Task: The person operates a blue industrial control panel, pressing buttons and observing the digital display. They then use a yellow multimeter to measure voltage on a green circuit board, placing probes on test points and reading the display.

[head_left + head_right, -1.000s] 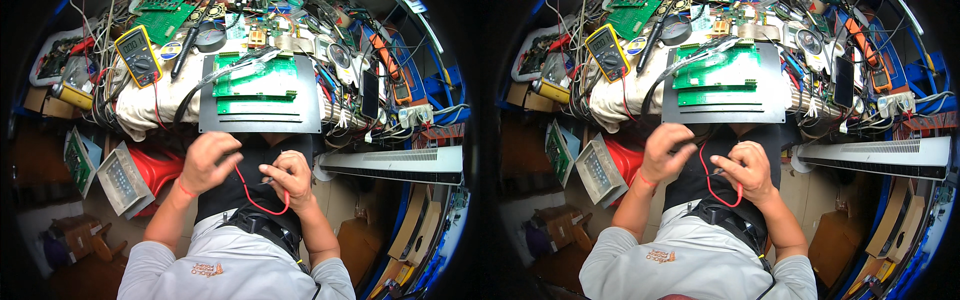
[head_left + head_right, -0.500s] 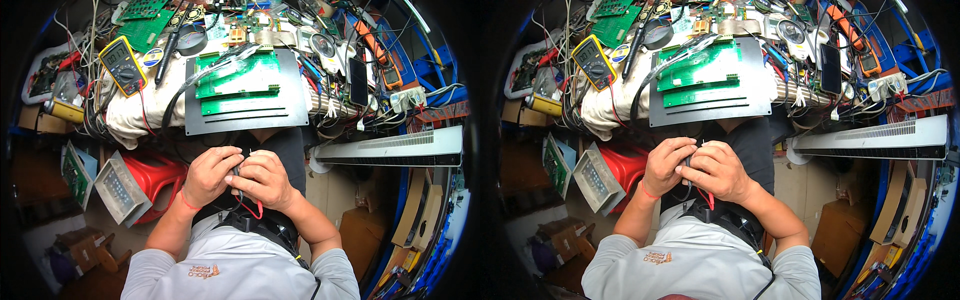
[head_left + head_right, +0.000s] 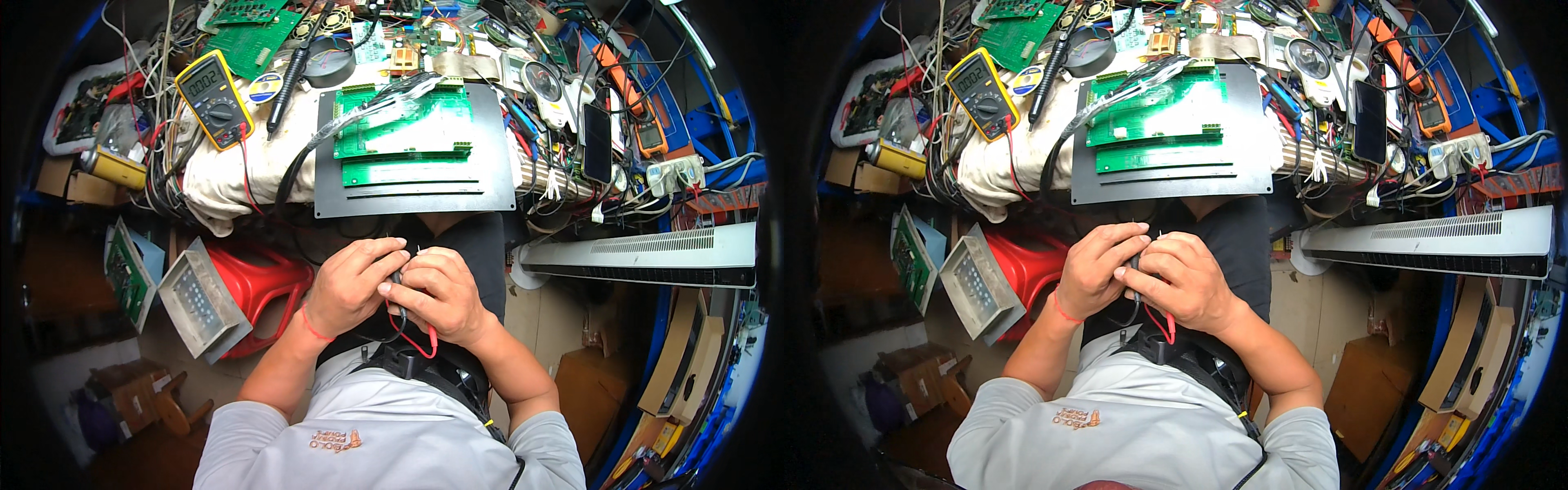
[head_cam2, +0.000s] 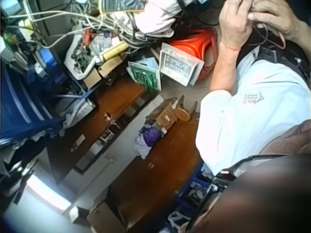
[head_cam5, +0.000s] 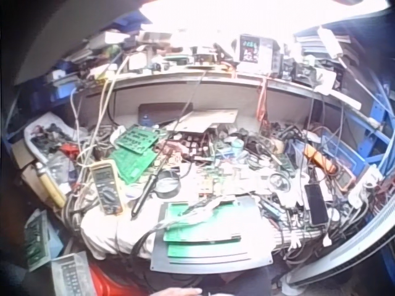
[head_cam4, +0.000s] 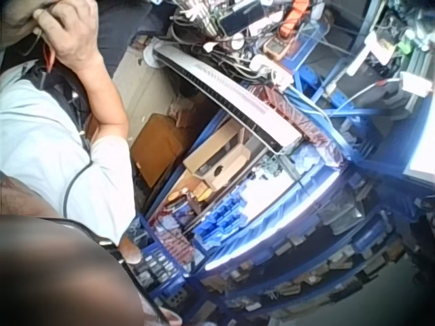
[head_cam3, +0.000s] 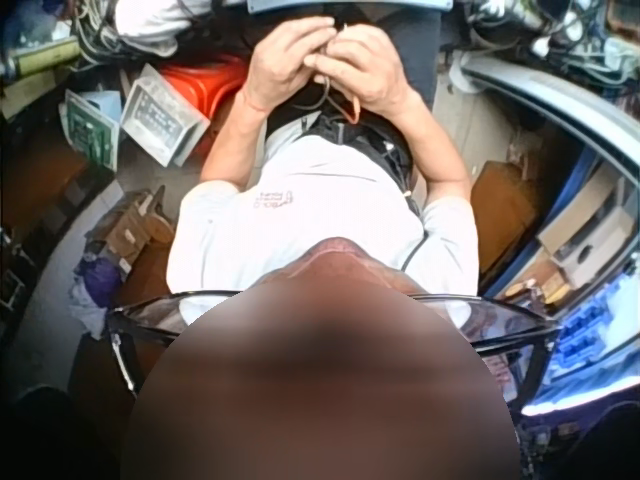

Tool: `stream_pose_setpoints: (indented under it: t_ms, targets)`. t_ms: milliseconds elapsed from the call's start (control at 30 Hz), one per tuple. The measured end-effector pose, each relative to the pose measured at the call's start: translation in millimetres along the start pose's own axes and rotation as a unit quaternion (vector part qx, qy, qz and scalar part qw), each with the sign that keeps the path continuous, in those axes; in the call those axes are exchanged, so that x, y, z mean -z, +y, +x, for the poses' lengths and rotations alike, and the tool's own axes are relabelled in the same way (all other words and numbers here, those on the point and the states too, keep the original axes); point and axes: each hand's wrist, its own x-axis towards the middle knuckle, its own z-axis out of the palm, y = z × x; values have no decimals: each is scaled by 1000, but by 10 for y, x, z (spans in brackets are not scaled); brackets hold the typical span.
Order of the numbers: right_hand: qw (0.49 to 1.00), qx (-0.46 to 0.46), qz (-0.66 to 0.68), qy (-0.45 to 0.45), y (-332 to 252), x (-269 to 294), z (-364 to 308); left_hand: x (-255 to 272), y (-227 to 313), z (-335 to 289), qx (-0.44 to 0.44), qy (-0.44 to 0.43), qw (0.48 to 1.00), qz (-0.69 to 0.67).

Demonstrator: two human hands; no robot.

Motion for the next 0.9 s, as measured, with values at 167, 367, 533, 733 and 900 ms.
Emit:
stream_pose_setpoints:
  t_ms: [167,367,533,733,900]
  targets:
    - [1000,20,-11,1,38,-15,13,-4,-42,-8,2,4,1000,-5]
    - [999,-16,-22,34,35,59,18,32,-89,14,23,55,998,-24]
    - [988,-131,-23,82,119,150,83,133,-181,97,70,149,986,-15]
    - [975,-184,-10,126,271,208,162,206,-372,152,135,218,966,-31]
    - [963,-211,67,156,328,160,122,228,-514,60,185,258,946,-59]
